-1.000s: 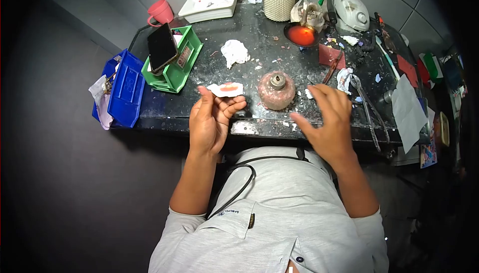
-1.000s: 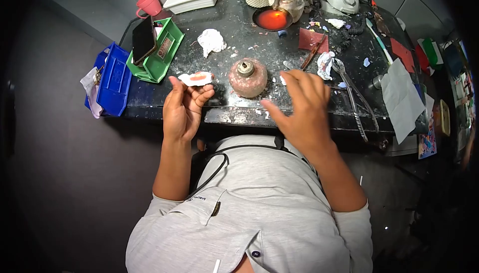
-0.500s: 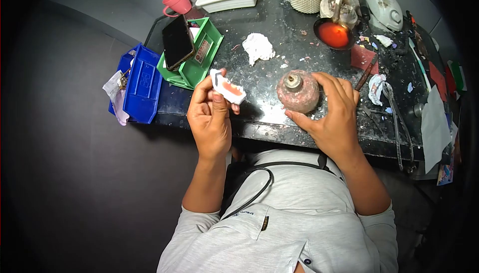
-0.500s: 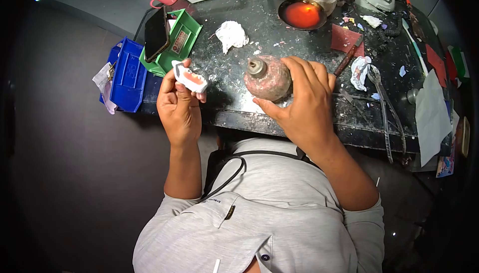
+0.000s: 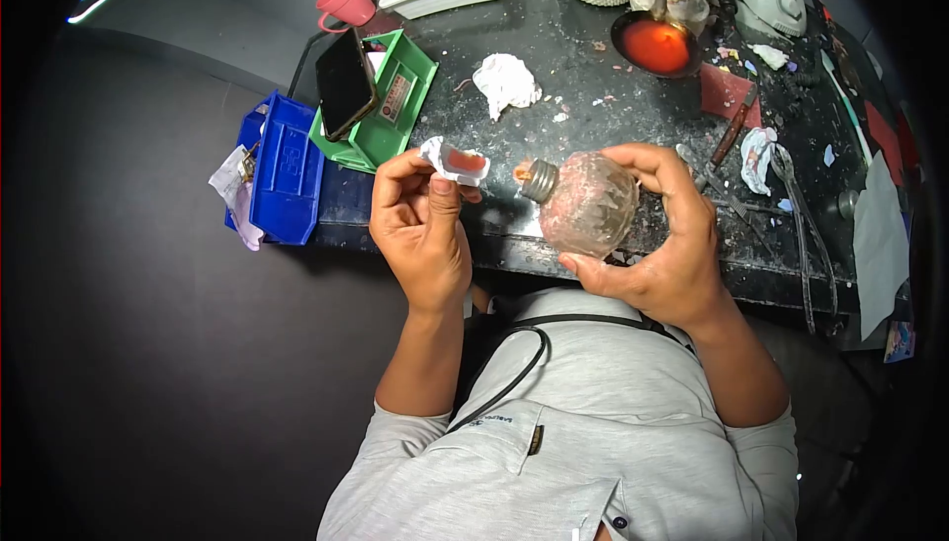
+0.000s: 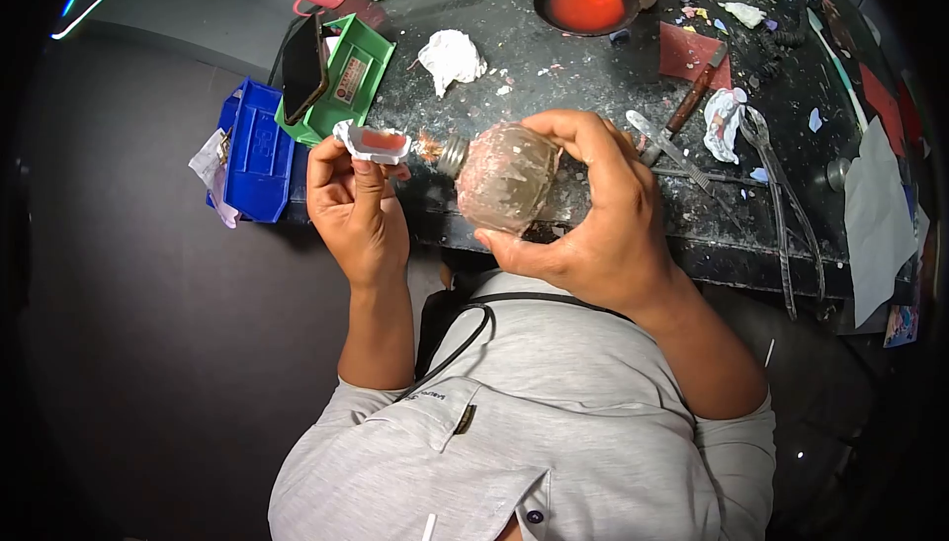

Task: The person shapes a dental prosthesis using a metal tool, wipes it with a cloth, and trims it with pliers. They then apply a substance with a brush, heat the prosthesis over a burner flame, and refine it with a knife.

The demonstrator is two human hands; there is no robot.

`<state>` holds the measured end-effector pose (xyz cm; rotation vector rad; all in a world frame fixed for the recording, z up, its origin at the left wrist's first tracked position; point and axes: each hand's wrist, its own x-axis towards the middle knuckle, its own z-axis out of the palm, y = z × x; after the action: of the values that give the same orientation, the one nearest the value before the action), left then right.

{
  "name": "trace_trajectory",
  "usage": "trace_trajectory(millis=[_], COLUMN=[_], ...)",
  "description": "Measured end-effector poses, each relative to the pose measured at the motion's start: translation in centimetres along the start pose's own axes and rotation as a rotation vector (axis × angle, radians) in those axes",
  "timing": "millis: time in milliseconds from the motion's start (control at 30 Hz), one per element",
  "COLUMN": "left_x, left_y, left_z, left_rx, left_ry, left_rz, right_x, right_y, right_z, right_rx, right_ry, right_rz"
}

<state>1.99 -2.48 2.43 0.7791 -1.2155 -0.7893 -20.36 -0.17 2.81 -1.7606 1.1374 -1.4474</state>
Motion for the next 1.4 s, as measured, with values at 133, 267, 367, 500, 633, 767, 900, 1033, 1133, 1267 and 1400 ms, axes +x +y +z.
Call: trace_trajectory(millis=[133,267,367,500,633,767,900,1033,1133,1267,1400], left_x=[-0.3,-0.5,-0.4,-0.4,-0.5,-0.5,-0.6,-0.7,-0.8,-0.6,-0.3], left_y=[-0.2,-0.3,0.1,0.0,0.0,0.1,0.1,-0.2,0.1,0.5,0.8], left_z=[0.7,1.0,1.3,1.2,1.2,1.4,1.5,1.3,1.4,1.2,0.1], left_rx=[0.035,0.072,0.079,0.070,0.062,0.074,0.079,0.073,0.075,-0.002,-0.272], left_ry=[-0.018,-0.015,-0.041,-0.048,-0.036,-0.041,-0.058,-0.065,-0.076,-0.029,-0.039], left_rz=[0.018,0.050,0.065,0.081,0.094,0.081,0.076,0.068,0.052,-0.031,-0.241], right_x=[0.0,0.0,0.0,0.0,0.1,0.1,0.1,0.1,0.1,0.1,-0.1], right_y=[0.0,0.0,0.0,0.1,0.0,0.0,0.1,0.0,0.2,0.1,0.2], right_z=[0.1,0.1,0.0,0.1,0.1,0.1,0.2,0.1,0.1,0.0,-0.1], right_rx=[0.013,0.035,0.012,0.051,0.065,0.051,0.103,0.095,0.100,0.059,-0.004], right_ry=[0.013,0.002,-0.008,-0.007,-0.009,-0.018,-0.026,-0.015,-0.012,-0.005,0.029], right_rz=[-0.002,-0.026,-0.046,-0.019,-0.021,-0.054,-0.042,-0.039,-0.043,-0.058,0.021])
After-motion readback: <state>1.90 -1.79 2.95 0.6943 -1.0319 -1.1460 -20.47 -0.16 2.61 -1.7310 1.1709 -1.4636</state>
